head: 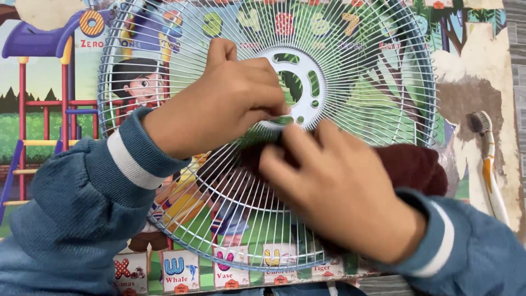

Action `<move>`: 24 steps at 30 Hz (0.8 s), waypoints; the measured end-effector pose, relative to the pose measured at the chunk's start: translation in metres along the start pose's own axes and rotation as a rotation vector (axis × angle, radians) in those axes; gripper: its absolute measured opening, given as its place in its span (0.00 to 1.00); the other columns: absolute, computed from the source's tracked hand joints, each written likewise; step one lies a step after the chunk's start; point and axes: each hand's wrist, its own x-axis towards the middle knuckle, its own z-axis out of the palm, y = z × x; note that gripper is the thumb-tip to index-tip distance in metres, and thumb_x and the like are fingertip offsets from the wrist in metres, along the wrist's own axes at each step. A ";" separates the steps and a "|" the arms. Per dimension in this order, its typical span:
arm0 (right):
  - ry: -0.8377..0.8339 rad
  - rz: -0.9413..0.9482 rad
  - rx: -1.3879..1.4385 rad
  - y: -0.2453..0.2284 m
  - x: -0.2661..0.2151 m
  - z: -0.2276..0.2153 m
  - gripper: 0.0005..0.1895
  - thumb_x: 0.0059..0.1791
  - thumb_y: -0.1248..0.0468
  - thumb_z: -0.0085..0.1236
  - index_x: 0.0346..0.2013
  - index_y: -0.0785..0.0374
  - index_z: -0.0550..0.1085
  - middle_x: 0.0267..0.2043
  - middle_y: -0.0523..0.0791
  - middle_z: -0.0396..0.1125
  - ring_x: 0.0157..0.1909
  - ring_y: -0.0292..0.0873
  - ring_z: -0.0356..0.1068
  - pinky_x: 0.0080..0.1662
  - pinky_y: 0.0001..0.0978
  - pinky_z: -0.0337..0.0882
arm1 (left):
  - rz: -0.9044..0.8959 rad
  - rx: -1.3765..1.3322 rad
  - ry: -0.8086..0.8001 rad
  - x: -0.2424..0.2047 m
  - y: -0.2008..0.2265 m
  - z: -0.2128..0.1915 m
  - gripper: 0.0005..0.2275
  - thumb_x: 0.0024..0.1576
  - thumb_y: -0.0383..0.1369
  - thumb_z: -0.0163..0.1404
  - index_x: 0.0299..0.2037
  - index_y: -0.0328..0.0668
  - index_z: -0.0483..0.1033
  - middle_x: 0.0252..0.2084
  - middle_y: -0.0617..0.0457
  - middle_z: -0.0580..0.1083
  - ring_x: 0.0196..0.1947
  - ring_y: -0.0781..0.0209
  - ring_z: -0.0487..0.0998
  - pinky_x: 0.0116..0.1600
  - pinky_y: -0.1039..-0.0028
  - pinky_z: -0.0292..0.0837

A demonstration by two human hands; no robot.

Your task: Cleaning a metal fan grill using a cloth

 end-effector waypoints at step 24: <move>0.123 -0.306 0.033 -0.047 -0.039 -0.013 0.07 0.49 0.60 0.58 0.40 0.53 0.77 0.37 0.40 0.65 0.29 0.35 0.60 0.32 0.25 0.56 | 0.158 0.080 0.042 -0.004 -0.003 0.004 0.04 0.53 0.21 0.59 0.32 0.40 0.80 0.36 0.56 0.77 0.32 0.54 0.68 0.60 0.60 0.54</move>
